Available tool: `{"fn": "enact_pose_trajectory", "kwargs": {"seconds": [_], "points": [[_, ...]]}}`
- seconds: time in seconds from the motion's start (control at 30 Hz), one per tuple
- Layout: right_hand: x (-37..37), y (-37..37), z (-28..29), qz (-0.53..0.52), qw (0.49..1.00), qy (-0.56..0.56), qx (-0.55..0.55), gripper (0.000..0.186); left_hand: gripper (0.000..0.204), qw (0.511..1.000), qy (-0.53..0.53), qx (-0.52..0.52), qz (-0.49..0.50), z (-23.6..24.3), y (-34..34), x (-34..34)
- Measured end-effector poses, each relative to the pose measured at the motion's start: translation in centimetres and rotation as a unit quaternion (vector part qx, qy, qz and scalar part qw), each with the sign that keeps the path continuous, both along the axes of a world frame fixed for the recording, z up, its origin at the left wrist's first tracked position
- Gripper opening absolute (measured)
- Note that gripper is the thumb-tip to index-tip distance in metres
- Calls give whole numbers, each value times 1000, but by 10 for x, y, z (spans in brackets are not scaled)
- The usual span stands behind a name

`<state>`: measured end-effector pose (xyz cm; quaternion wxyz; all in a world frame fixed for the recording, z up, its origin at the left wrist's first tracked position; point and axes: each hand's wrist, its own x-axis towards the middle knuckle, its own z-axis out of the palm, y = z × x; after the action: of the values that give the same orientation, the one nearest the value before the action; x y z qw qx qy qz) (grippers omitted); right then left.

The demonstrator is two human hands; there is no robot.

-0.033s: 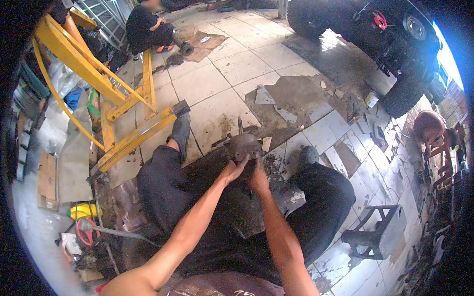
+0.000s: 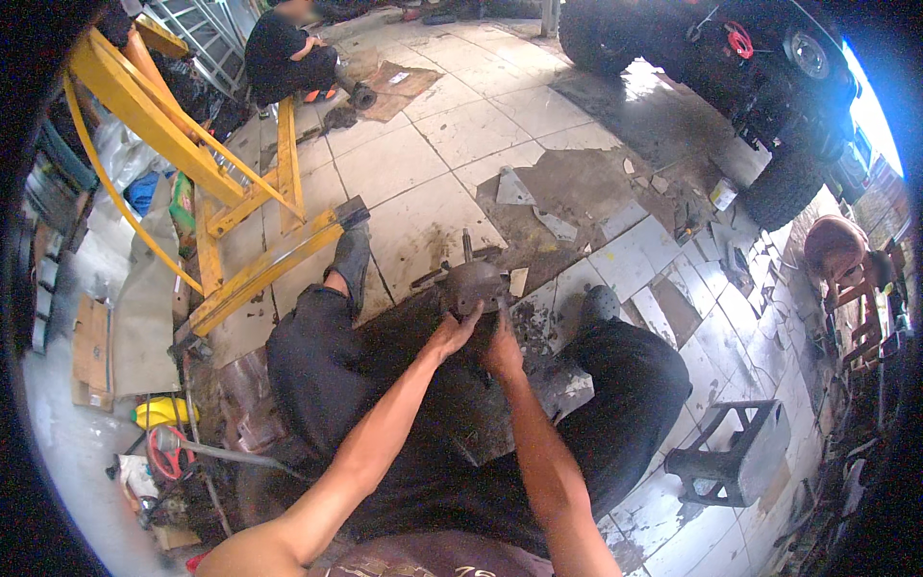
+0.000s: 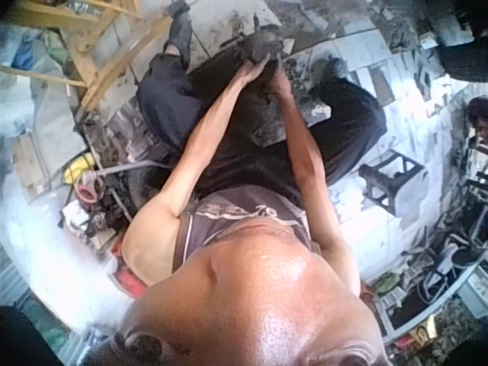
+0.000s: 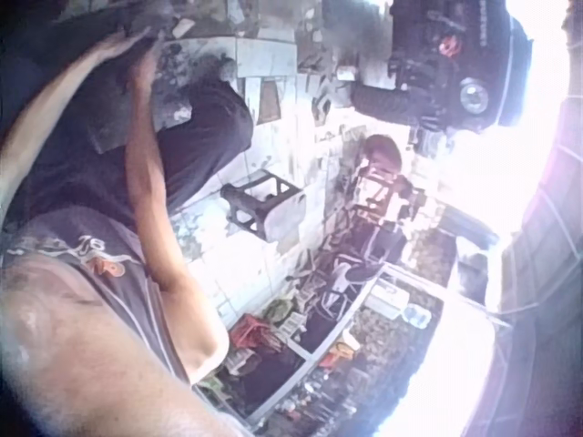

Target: The person sits on the floor and uses a metal file to manually smooth and shape the surface of a heavy, dark mechanical component. The person repeatedly repositions the part and applies pressure with the file to remove material from specific areas.

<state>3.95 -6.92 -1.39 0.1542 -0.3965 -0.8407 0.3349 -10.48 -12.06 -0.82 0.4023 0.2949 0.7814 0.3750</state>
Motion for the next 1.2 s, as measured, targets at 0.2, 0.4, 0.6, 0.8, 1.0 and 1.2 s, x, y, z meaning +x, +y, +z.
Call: {"fn": "enact_pose_trajectory", "kwargs": {"seconds": [0.2, 0.4, 0.6, 0.8, 1.0, 1.2], "points": [[2, 0, 19, -9, 997, -19, -75, 108, 128, 995, 2, -37, 89, 2, -1, 12], [3, 9, -8, 0, 999, 5, -33, 113, 115, 992, 55, 101, 46, 15, 5, 10], [-1, 6, -4, -6, 1000, -15, -24, 118, 111, 999, 10, 2, -34, -1, -1, 0], [-20, -16, 34, 26, 995, -24, -90, 115, 108, 978, 92, 161, 98, -47, 1, -30], [19, 9, -3, -13, 994, -99, -31, 109, 91, 994, -15, 84, -70, 31, -4, 19], [5, -4, 2, 53, 994, -95, -6, 113, 88, 987, 13, 155, 42, 8, 6, -3]]}}
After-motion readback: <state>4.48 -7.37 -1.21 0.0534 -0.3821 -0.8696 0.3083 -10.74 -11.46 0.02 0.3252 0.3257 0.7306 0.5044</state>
